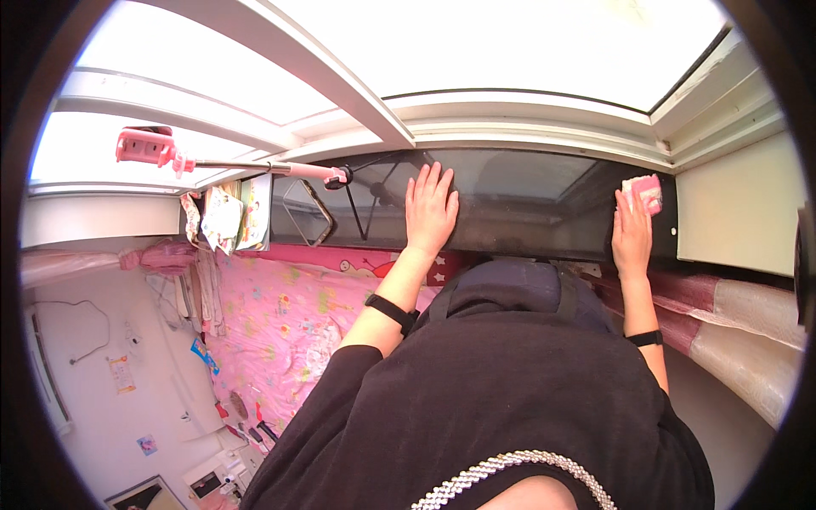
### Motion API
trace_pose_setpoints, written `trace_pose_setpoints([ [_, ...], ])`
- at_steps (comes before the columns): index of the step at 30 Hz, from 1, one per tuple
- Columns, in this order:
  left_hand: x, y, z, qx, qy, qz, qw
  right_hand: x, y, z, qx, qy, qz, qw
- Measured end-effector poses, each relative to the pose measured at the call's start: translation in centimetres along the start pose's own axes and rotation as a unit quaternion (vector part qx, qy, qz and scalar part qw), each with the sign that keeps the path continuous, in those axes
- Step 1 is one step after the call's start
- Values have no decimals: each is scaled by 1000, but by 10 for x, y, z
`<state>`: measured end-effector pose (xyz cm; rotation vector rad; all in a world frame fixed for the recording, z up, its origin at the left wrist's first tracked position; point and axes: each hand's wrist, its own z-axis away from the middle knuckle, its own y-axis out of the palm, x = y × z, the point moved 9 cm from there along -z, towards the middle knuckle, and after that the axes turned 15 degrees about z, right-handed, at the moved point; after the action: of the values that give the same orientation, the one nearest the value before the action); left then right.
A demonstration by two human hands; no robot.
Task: Wiping a window ledge with a pink cloth and opening the window.
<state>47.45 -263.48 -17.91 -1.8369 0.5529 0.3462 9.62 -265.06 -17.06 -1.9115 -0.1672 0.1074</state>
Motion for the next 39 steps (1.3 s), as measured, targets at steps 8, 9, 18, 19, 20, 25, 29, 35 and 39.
trace_pose_setpoints([
  [8,-4,-2,0,16,-11,11,1000,-75,22,-30,-35,169,197,965],
  [9,-3,0,1,18,-14,13,1000,-74,23,-33,-31,166,209,963],
  [18,-4,-2,-4,37,-21,1,999,77,-4,-51,-9,-85,-105,991],
  [19,-6,-2,-5,36,-22,-1,999,93,2,-56,13,-124,-152,980],
  [20,-7,-3,-7,35,-24,-3,999,114,1,-61,30,-180,-180,967],
  [25,-6,-2,-7,32,-27,-6,999,218,26,-80,63,-422,-277,861],
  [29,4,-7,-8,-13,-61,62,996,291,36,-91,29,-518,-307,798],
  [35,10,-13,2,-30,-65,38,997,273,36,-77,106,-518,-242,814],
  [39,4,-11,-4,-30,-48,39,998,190,29,-76,86,-431,-269,857],
])
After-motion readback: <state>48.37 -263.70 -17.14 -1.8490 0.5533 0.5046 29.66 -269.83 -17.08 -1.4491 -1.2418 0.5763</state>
